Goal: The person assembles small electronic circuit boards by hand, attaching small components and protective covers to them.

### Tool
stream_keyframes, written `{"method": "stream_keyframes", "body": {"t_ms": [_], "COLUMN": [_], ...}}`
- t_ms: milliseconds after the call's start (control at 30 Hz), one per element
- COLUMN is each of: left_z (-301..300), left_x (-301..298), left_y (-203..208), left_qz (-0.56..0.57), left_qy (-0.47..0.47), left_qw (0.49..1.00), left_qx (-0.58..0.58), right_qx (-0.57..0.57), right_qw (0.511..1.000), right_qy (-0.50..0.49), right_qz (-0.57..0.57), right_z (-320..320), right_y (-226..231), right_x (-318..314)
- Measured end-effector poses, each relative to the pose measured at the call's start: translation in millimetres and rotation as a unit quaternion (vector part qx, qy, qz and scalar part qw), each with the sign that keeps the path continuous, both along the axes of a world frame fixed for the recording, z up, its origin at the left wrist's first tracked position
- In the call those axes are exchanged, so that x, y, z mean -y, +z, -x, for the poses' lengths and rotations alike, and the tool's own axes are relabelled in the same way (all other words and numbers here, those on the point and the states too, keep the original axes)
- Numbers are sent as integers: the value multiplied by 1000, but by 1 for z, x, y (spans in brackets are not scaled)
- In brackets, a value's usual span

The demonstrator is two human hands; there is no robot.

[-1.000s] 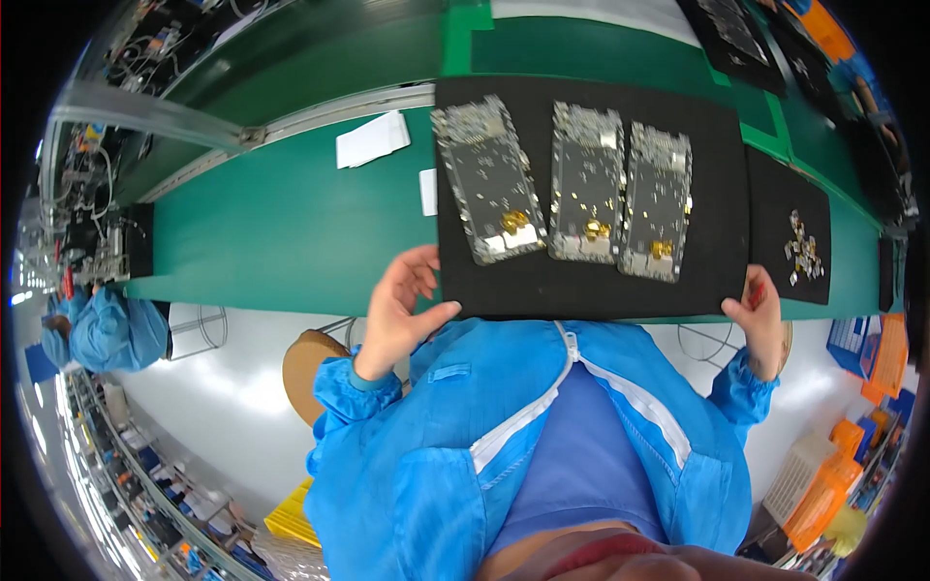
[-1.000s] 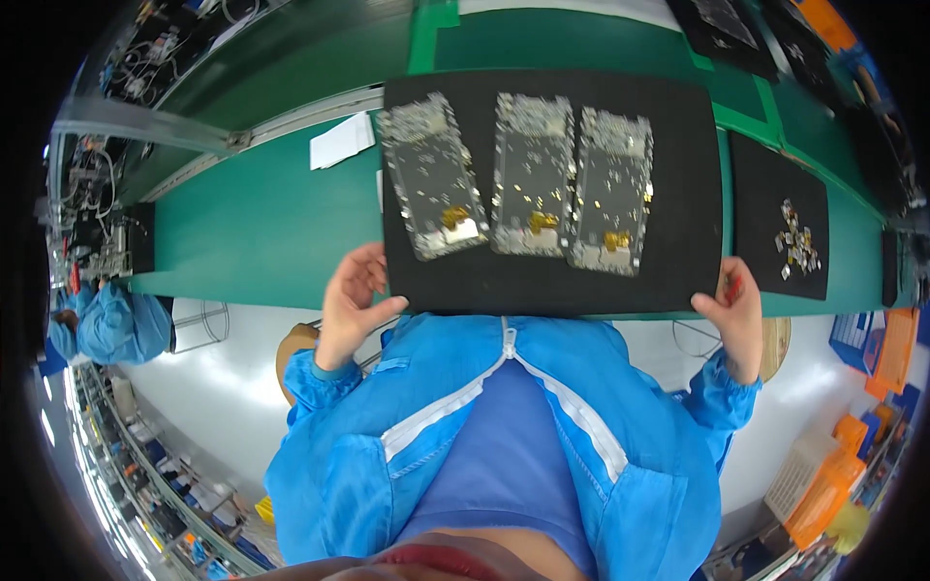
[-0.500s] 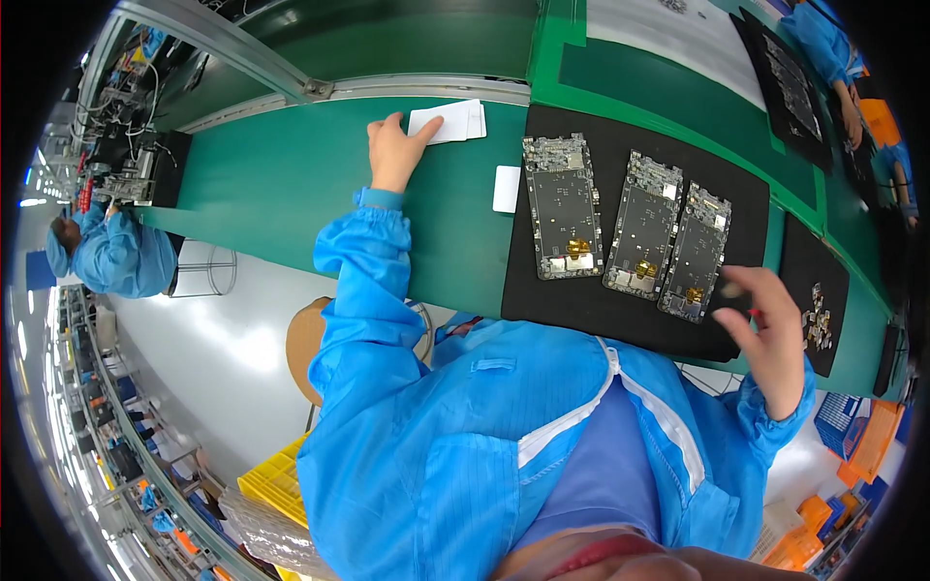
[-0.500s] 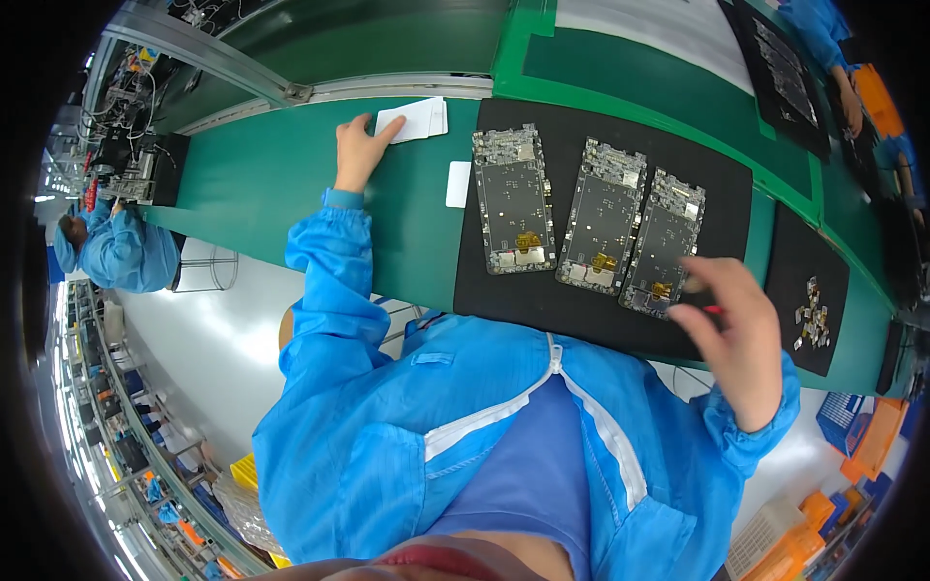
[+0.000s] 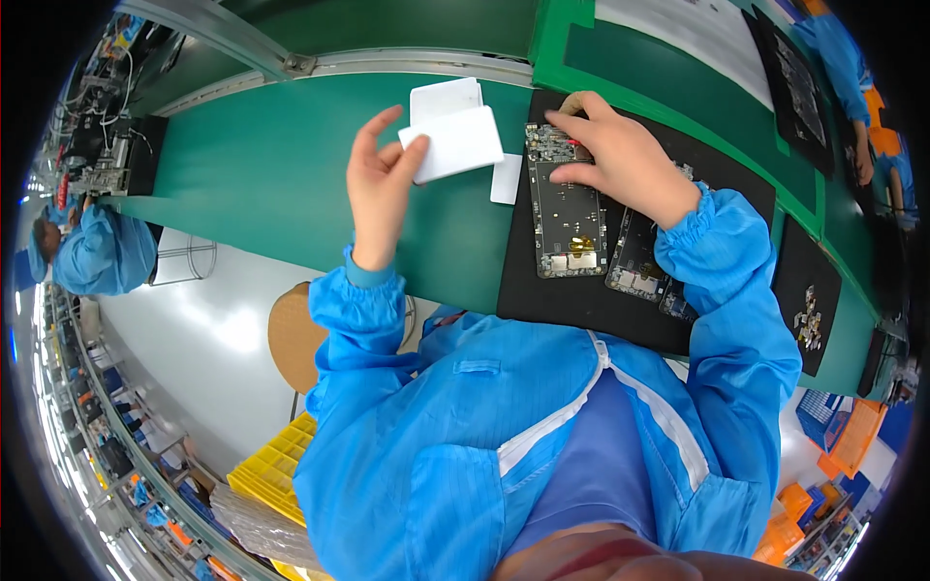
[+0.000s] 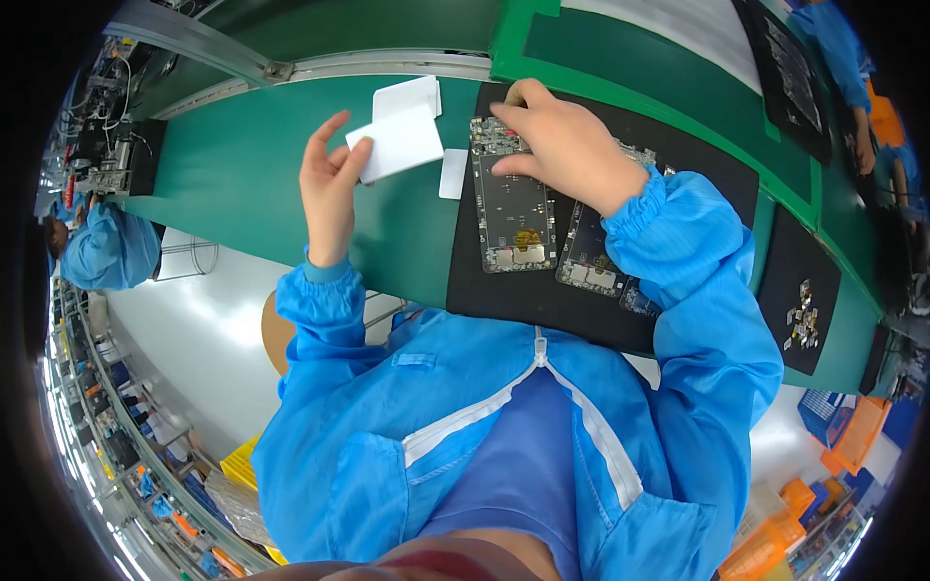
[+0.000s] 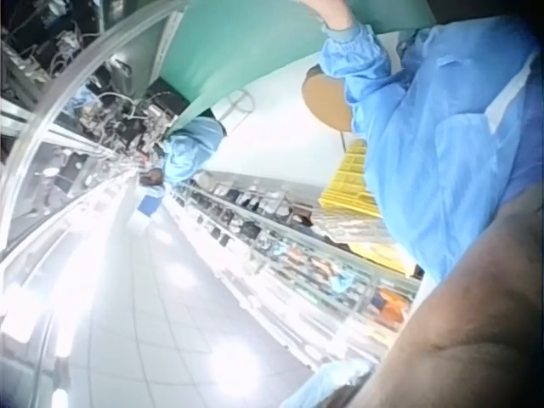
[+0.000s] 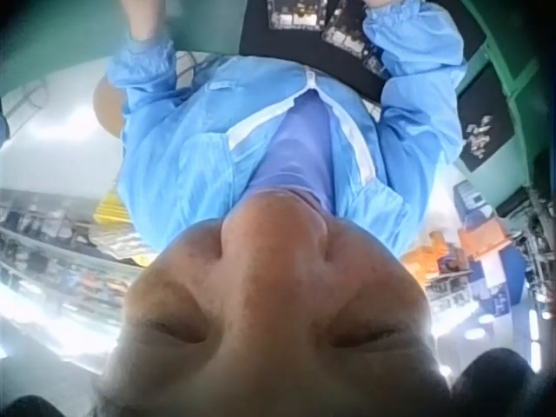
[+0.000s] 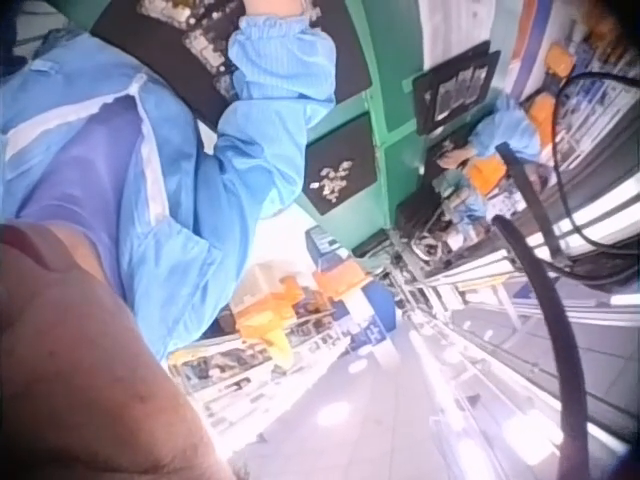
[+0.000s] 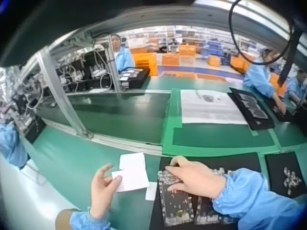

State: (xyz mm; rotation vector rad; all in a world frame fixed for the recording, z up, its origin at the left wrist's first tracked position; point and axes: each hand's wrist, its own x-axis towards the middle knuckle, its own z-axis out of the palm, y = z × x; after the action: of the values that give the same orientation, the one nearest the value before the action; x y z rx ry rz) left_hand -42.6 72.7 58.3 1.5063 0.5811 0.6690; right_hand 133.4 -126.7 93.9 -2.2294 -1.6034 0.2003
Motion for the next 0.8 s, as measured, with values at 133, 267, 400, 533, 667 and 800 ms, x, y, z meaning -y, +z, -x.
{"method": "stream_keyframes", "body": {"t_ms": [133,267,400,533,667,800], "left_z": [17,17,15,16,15,16], "left_x": [28,45,47,47,50,49], "left_y": [5,6,3,8,10,8], "left_qz": [57,53,69,66,60,21], "left_qy": [-40,-46,-63,-56,-62,-101], "left_qw": [998,997,995,996,996,995], "left_qx": [0,23,34,35,21,14], "right_qx": [-112,-167,-205,-200,-197,-195], "right_qw": [993,979,973,974,975,973], "right_qy": [41,36,12,3,6,11], "right_qz": [-18,-109,-109,-106,-107,-124], "right_z": [-12,-15,-13,-13,-13,-12], "right_y": [2,-5,0,3,5,3], "right_x": [-2,7,13,14,15,17]}}
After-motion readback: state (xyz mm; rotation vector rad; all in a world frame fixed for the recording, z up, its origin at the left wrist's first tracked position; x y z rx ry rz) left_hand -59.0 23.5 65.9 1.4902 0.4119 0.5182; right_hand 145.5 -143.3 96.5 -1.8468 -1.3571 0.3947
